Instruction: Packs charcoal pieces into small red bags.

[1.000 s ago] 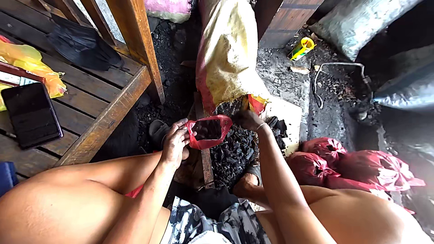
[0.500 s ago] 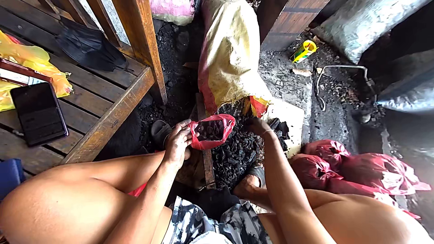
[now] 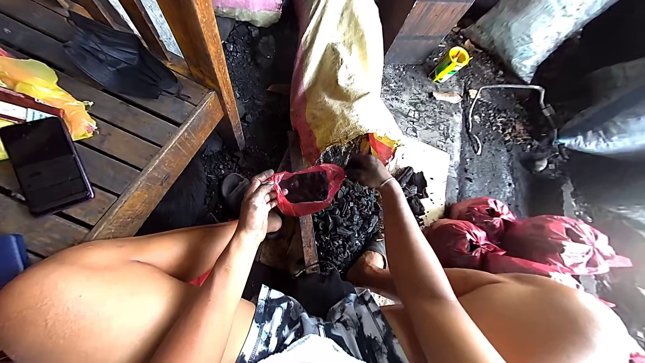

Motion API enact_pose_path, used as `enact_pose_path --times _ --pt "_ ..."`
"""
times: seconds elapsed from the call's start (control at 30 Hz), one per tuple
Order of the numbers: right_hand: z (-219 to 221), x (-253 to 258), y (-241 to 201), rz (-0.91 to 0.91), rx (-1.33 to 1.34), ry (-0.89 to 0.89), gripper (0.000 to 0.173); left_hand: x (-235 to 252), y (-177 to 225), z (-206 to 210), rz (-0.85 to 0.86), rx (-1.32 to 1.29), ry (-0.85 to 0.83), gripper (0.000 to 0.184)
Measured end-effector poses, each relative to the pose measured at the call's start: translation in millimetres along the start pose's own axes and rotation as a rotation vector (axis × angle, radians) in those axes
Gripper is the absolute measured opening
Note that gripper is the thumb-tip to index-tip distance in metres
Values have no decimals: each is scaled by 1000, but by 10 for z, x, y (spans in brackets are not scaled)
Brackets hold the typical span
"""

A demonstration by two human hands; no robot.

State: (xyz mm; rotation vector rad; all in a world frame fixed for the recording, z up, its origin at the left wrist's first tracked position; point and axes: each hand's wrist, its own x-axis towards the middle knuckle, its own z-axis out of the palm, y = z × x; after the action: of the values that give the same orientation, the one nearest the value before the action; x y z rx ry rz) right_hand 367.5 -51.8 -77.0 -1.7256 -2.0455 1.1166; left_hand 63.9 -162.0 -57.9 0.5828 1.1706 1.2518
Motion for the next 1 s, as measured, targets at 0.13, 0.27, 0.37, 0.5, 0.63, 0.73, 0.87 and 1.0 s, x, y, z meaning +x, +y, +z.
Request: enact_pose_path --times 0.13,0.27,0.37,0.5,0.63,0.73,0.87,1.0 --pt "458 -33 467 210 -274 -457 29 28 -13 42 59 13 -78 41" --pt "992 -163 436 383 -536 -541 47 6 3 18 45 6 -77 42" --pt "975 -149 554 368 -473 -486 44 7 24 -10 27 -26 -54 41" --pt "309 -117 480 270 -184 -356 29 23 -5 6 65 9 -75 42" --pt "-366 -126 216 -35 91 -111 18 74 -47 -15 90 10 -121 45" --pt "-446 -126 -362 -230 115 -103 20 103 -43 -2 107 -23 -181 49" --pt "134 92 -894 -268 -103 -118 16 83 -87 -2 160 22 -308 57" --pt "721 321 -867 -68 -359 8 19 81 -90 -25 122 10 -275 57"
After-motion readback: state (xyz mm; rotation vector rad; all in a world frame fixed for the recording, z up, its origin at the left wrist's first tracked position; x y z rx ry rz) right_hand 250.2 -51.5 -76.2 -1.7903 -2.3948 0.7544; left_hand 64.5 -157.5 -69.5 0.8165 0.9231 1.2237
